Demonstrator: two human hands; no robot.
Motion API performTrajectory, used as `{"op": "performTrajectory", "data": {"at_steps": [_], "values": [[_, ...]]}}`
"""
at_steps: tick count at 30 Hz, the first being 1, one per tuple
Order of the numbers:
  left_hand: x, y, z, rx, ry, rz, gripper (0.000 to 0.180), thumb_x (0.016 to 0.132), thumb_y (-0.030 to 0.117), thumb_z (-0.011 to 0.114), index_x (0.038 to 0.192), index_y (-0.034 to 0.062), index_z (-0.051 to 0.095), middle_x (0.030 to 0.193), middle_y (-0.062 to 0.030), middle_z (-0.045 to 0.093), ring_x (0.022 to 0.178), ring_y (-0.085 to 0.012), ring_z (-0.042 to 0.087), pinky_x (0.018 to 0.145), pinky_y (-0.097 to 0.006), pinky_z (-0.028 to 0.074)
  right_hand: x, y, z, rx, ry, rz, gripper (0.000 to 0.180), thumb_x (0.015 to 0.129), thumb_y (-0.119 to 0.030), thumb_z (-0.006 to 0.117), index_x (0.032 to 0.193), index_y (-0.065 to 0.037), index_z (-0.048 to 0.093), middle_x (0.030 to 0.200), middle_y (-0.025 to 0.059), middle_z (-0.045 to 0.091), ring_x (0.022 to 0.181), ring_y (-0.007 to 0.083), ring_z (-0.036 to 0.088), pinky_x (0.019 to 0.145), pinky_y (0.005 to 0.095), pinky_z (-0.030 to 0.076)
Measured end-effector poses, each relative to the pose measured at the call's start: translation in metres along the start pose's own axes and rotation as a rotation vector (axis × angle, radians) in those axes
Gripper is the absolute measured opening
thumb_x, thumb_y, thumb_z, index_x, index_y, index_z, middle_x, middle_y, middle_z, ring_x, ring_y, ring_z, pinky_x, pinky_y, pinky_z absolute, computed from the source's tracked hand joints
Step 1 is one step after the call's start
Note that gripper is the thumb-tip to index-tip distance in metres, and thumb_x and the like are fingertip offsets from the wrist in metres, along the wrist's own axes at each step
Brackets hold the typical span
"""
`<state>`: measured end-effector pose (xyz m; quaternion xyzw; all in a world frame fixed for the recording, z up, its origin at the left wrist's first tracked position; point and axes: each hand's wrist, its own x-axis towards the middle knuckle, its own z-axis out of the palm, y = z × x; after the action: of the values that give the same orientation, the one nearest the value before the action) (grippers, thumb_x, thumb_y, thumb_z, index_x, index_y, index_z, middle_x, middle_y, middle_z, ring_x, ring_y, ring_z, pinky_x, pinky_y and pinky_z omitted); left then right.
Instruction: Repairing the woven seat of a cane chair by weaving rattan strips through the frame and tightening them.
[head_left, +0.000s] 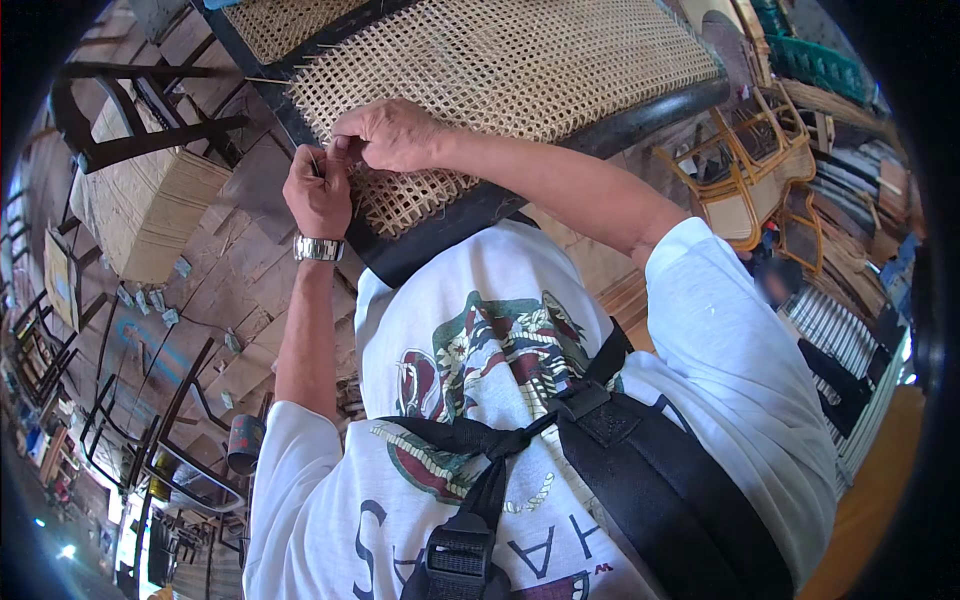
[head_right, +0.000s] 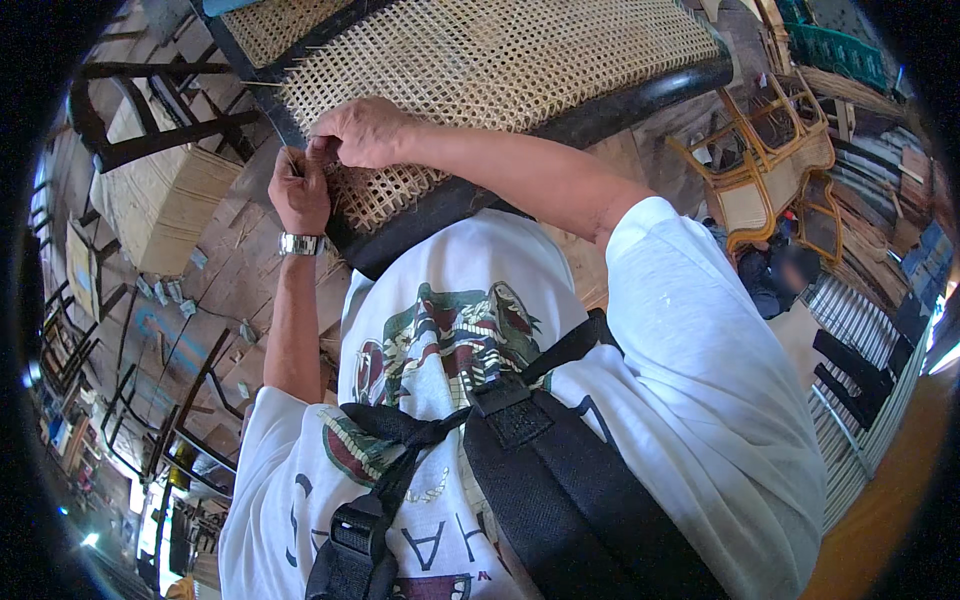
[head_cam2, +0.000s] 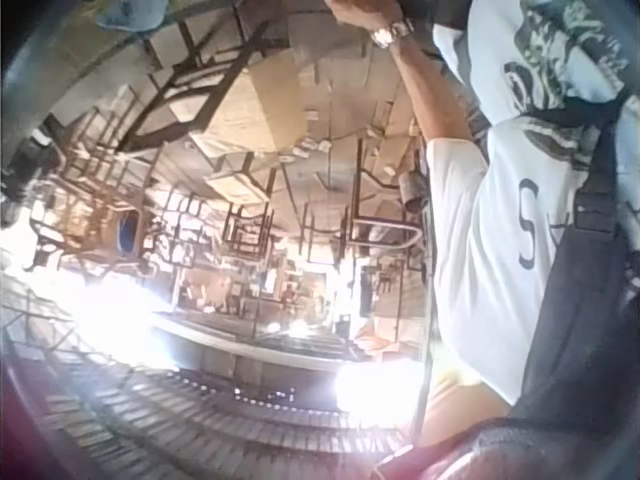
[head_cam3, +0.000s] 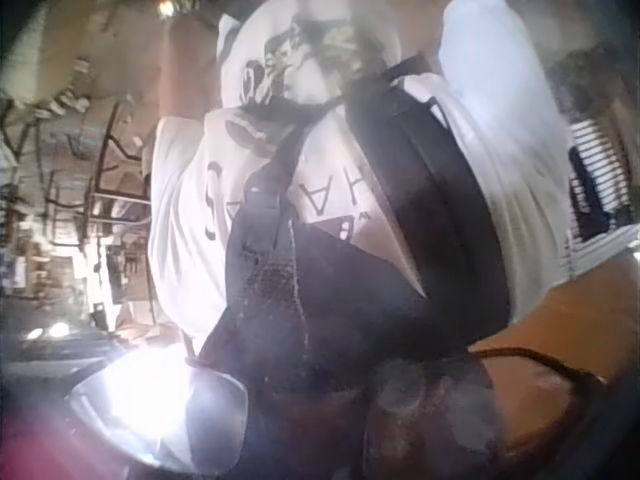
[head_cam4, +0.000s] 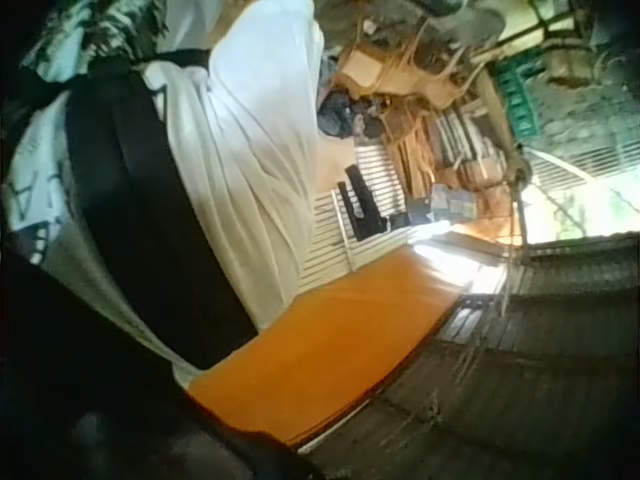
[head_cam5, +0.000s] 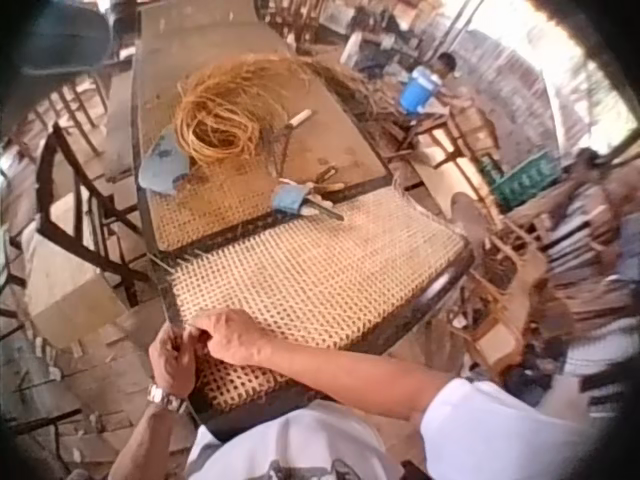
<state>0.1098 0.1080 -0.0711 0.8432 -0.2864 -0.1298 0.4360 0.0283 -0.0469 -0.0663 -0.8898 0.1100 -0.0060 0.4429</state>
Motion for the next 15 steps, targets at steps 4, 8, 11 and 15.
{"op": "performTrajectory", "data": {"at_steps": [4,8,11,15], "values": [[0.000,-0.007,-0.001,0.007,-0.001,-0.001,0.042,0.093,0.036,0.073,0.076,0.0036,0.052,0.059,-0.0129,0.054,0.052,-0.0251,0.048,0.052,-0.037,0.043,0.002,-0.003,0.000,0.016,-0.038,0.042,0.022,0.080,-0.012,0.066,0.101,-0.012,0.072,0.102,0.0067,0.074,0.097,0.0267,0.070,0.084,0.0373,0.054],[0.001,-0.009,0.000,-0.039,0.014,-0.029,0.042,0.093,0.036,0.073,0.076,0.0032,0.053,0.060,-0.0124,0.056,0.052,-0.0235,0.048,0.052,-0.036,0.044,0.003,-0.007,0.003,0.001,-0.019,0.060,0.022,0.083,-0.015,0.065,0.104,-0.014,0.072,0.103,0.0063,0.074,0.097,0.0267,0.070,0.085,0.0380,0.055],[0.002,-0.012,0.002,-0.086,0.050,-0.026,0.042,0.093,0.036,0.073,0.076,0.0029,0.053,0.060,-0.0117,0.056,0.053,-0.0204,0.048,0.053,-0.035,0.044,0.003,-0.011,0.006,0.022,0.010,0.081,0.022,0.084,-0.013,0.067,0.105,-0.012,0.072,0.101,0.0068,0.074,0.097,0.0256,0.070,0.085,0.0370,0.054],[0.003,-0.015,0.001,-0.038,0.016,-0.064,0.032,0.092,0.033,0.076,0.090,0.0042,0.062,0.064,-0.0062,0.060,0.058,-0.0129,0.051,0.055,-0.032,0.045,0.007,0.004,0.009,0.072,0.004,0.052,0.023,0.086,-0.017,0.070,0.108,-0.011,0.072,0.099,0.0086,0.074,0.094,0.0243,0.070,0.083,0.0361,0.054]]}}
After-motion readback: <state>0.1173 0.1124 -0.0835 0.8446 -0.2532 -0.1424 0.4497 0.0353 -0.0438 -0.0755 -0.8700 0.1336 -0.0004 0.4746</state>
